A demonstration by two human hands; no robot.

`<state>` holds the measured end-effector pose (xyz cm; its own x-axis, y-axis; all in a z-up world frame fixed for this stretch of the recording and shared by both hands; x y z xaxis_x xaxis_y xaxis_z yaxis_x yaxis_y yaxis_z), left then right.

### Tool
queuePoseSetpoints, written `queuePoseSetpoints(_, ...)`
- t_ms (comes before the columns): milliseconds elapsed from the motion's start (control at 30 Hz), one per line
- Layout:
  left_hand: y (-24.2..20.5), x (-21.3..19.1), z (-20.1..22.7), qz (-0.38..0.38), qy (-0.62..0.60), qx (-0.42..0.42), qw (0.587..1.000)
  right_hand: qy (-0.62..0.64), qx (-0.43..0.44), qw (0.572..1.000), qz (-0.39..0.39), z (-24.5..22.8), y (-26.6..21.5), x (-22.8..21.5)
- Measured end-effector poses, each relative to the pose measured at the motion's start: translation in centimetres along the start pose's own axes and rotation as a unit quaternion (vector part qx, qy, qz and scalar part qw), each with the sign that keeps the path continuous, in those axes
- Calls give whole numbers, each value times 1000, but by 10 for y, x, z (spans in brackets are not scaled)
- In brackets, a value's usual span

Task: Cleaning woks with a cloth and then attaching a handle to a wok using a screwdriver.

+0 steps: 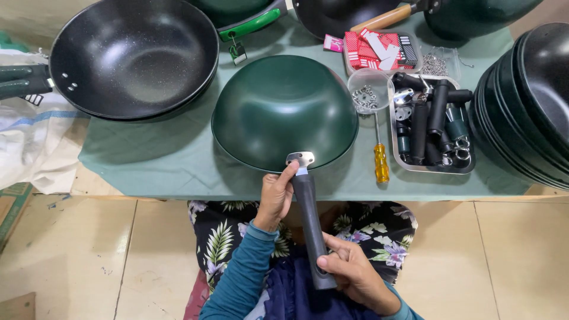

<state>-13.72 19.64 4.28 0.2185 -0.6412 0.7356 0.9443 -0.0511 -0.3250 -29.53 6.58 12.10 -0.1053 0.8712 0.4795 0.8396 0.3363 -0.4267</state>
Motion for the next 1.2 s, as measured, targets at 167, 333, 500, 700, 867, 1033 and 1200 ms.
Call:
queuePoseSetpoints(167,-1,3,2,-6,-5,14,1000,-4,4,1000,-5,-5,-2,2)
queuePoseSetpoints(333,-2,1,0,1,0,2,1000,-16,7,1000,-11,-8,-4,0)
queuePoseSetpoints(500,-2,-1,-2,12,2,-11,1000,-41,-7,999,-20,-9,-3,1)
queuePoseSetpoints(700,-3,2,1,6,9,-5,1000,-43,1,999,-15,-4,-1,-3)
queuePoseSetpoints(867,-1,2,-2,17,-3,3,1000,-42,2,999,-12,-4,-1,-4)
queuePoseSetpoints(1033,-1,4,-3,29,-9,17,999,-46,-5,998,-31,1,1,-7)
queuePoseSetpoints(1200,-2,4,-2,50,-2,20,999,50,-35,998,-27,0,6,-17)
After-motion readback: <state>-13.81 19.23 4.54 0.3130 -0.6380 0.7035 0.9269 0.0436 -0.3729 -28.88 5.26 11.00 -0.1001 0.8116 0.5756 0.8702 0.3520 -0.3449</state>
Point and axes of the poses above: each hand's wrist, its own y-axis towards the middle knuckle, its own x-axis out of the palm, z = x × y, the point moved 7 cm from there along y, towards the middle knuckle, and after that the axes turned 5 degrees about -x, right-handed, at the moved point
